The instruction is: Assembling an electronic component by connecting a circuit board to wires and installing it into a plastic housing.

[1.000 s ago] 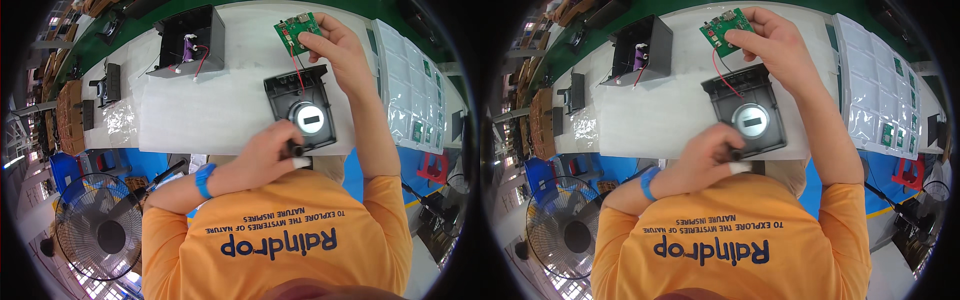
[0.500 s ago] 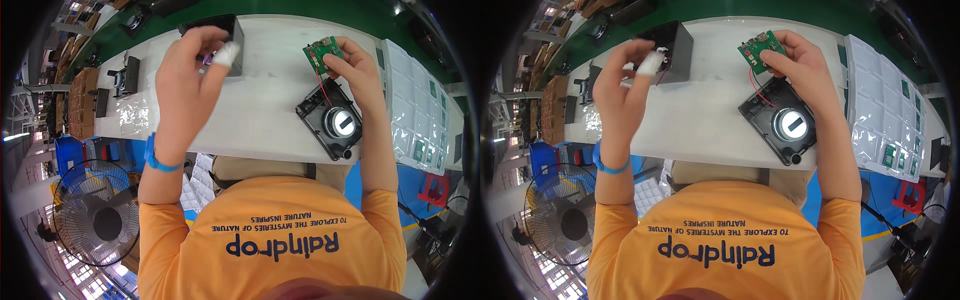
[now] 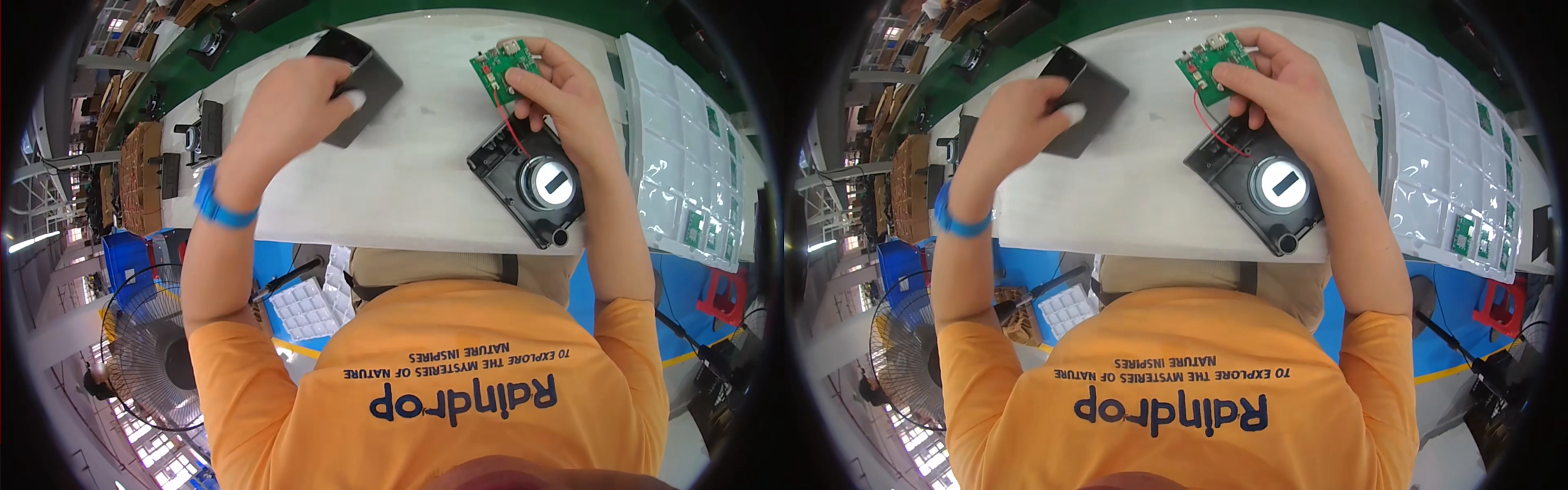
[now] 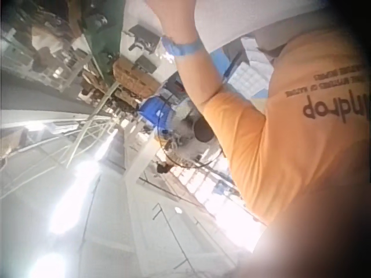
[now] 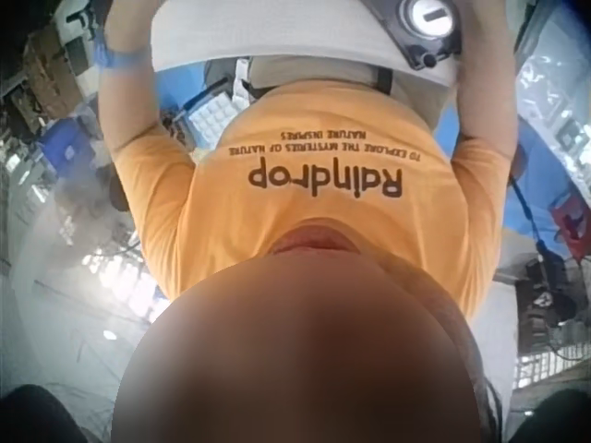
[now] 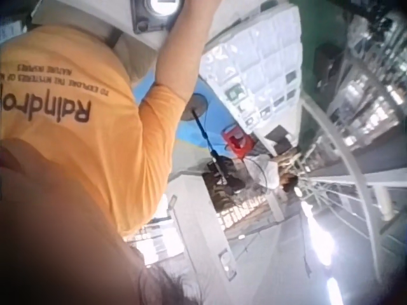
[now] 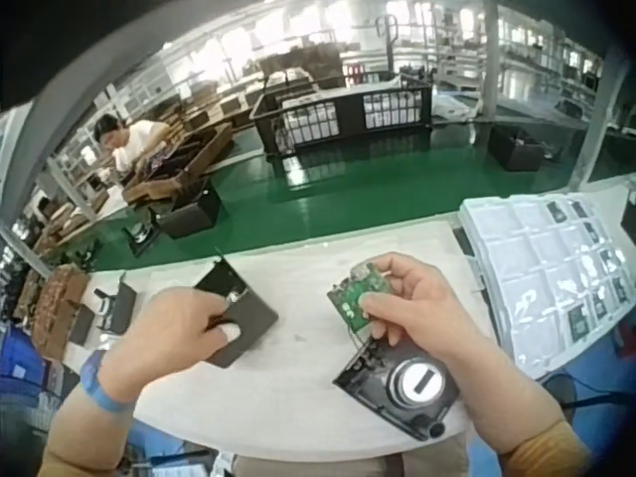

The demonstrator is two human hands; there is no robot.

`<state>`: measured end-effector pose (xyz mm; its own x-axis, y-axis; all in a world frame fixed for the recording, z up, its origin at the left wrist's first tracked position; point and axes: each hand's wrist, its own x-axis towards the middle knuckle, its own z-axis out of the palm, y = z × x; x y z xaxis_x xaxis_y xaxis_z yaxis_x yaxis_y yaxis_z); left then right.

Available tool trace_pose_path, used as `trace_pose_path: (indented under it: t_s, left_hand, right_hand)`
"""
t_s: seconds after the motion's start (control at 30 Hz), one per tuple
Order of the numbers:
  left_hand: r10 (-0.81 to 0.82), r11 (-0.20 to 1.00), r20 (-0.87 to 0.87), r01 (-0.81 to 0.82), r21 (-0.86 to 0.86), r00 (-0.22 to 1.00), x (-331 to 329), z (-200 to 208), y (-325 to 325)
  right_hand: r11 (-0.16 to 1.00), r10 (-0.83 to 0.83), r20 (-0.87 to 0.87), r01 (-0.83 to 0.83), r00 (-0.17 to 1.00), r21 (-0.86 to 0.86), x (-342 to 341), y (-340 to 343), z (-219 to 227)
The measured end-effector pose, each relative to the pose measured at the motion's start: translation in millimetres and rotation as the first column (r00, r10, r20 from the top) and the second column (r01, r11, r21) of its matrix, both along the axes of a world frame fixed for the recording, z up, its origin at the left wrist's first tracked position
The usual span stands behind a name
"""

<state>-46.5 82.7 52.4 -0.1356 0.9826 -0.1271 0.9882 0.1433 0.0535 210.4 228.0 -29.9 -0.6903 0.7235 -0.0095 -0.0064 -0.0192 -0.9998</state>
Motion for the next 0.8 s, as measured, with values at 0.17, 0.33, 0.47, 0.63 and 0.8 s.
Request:
trace_pose_path:
  t_s: [0.17,0.33,0.47,0.63,0.8]
  left_hand:
    - [-0.415,0.908,-0.082,0.418,0.020,0.906,7,9,-73]
    - [-0.607,0.789,-0.194,0.613,-0.035,0.771,3,6,-103]
    - [-0.632,0.760,-0.278,0.649,-0.041,0.723,-21,0,-108]
    - [-0.522,0.845,-0.223,0.534,-0.008,0.823,-38,-1,-114]
    - [-0.219,0.933,0.190,0.148,0.327,0.957,-47,-10,-116]
  right_hand:
    - [0.999,0.024,-0.063,-0.026,0.998,-0.035,7,0,1]
    - [0.984,-0.008,-0.073,-0.005,0.997,-0.177,-2,-7,15]
    - [0.976,-0.006,-0.104,-0.017,0.995,-0.217,-2,-7,8]
    - [0.985,0.062,-0.087,-0.075,0.994,-0.156,0,-5,-2]
    - [0.996,0.072,0.018,-0.071,0.997,-0.049,6,-6,-3]
